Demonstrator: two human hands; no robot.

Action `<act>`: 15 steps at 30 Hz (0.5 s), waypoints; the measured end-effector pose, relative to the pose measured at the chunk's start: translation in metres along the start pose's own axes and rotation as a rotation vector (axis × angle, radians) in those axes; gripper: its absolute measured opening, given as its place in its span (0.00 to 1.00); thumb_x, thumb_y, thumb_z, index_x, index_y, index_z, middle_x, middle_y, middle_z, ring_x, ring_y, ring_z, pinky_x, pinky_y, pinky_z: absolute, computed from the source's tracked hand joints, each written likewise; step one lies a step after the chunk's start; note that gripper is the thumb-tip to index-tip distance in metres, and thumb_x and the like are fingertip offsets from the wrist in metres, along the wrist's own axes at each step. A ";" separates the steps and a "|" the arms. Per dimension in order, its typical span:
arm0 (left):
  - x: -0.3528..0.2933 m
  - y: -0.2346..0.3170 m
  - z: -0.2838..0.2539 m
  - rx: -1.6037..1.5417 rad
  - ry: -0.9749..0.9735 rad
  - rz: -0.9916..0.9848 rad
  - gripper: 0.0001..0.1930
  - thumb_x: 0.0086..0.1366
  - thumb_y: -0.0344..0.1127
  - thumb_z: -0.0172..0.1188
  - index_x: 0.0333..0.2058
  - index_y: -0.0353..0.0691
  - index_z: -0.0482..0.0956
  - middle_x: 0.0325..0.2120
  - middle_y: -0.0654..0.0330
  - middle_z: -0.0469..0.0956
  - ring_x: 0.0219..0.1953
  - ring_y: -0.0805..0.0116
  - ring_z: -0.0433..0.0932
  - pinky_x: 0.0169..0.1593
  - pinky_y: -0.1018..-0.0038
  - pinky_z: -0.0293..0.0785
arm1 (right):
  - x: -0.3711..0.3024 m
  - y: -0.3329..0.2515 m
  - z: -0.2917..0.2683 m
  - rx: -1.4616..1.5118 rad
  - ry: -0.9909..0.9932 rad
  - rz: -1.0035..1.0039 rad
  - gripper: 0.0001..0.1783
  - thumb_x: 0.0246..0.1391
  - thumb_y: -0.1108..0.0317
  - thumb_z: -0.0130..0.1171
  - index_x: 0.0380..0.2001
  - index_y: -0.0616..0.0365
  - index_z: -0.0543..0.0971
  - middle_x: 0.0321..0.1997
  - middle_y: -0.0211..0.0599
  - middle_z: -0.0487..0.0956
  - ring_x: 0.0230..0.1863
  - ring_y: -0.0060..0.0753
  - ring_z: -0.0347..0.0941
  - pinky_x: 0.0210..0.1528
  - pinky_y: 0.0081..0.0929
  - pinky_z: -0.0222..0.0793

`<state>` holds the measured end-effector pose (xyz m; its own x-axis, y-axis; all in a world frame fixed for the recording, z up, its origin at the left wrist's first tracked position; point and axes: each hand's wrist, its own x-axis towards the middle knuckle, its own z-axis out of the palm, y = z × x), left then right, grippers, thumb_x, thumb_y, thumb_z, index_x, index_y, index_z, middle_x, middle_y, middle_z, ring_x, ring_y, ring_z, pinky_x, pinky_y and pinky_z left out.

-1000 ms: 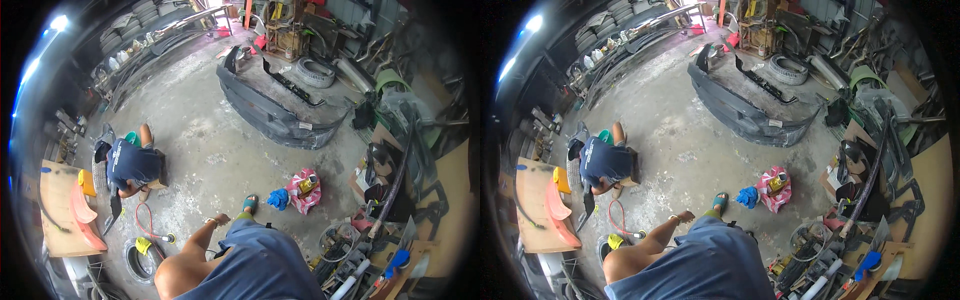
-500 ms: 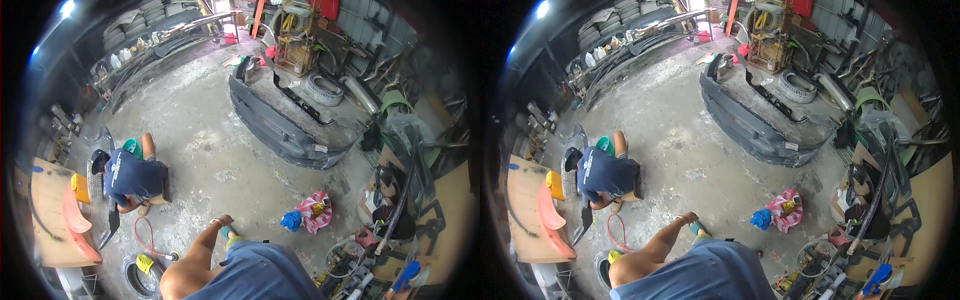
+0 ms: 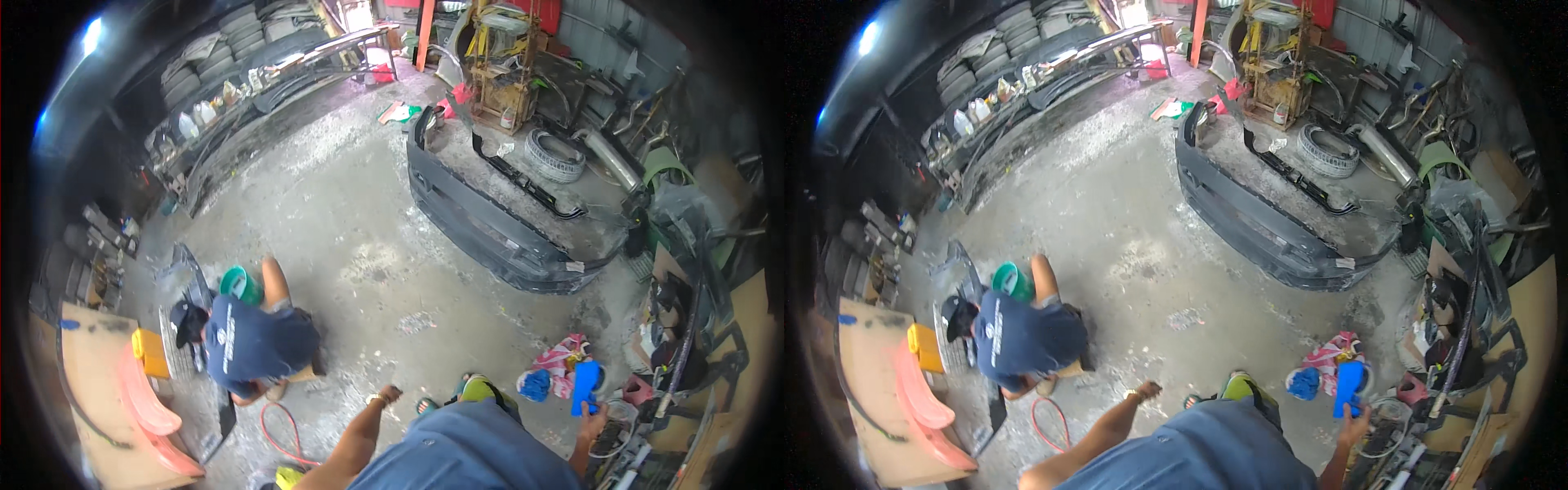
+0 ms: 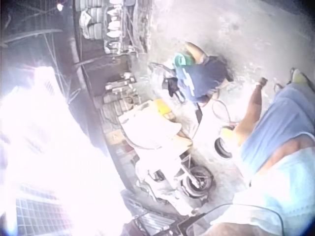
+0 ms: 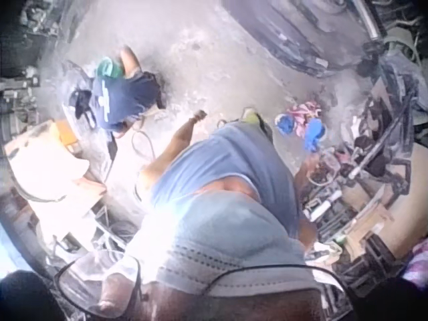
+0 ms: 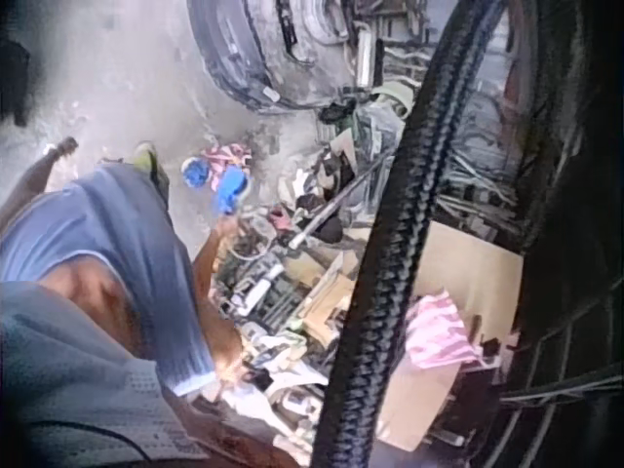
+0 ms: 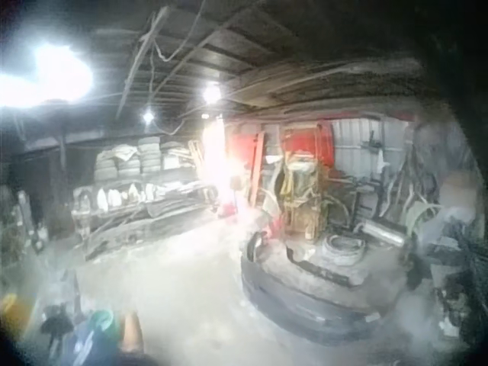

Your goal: The person applies a carbon fiber mesh onto a car part, smoothing the surface by hand and then using a blue roller tool to secure it.

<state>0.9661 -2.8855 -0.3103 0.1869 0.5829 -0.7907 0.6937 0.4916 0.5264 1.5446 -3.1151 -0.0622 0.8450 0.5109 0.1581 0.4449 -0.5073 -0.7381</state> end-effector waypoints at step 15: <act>0.046 0.013 -0.318 -0.731 0.205 -0.169 0.15 0.69 0.42 0.61 0.40 0.33 0.82 0.37 0.54 0.86 0.40 0.61 0.84 0.44 0.62 0.80 | 0.110 -0.391 0.483 0.014 -0.841 -0.519 0.23 0.43 0.61 0.75 0.40 0.56 0.77 0.41 0.43 0.80 0.43 0.48 0.79 0.43 0.40 0.74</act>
<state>0.7630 -2.6466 -0.2405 -0.0622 0.5347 -0.8428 0.0531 0.8450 0.5321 1.3203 -2.5248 -0.0727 0.0573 0.9972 -0.0490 0.6927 -0.0750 -0.7173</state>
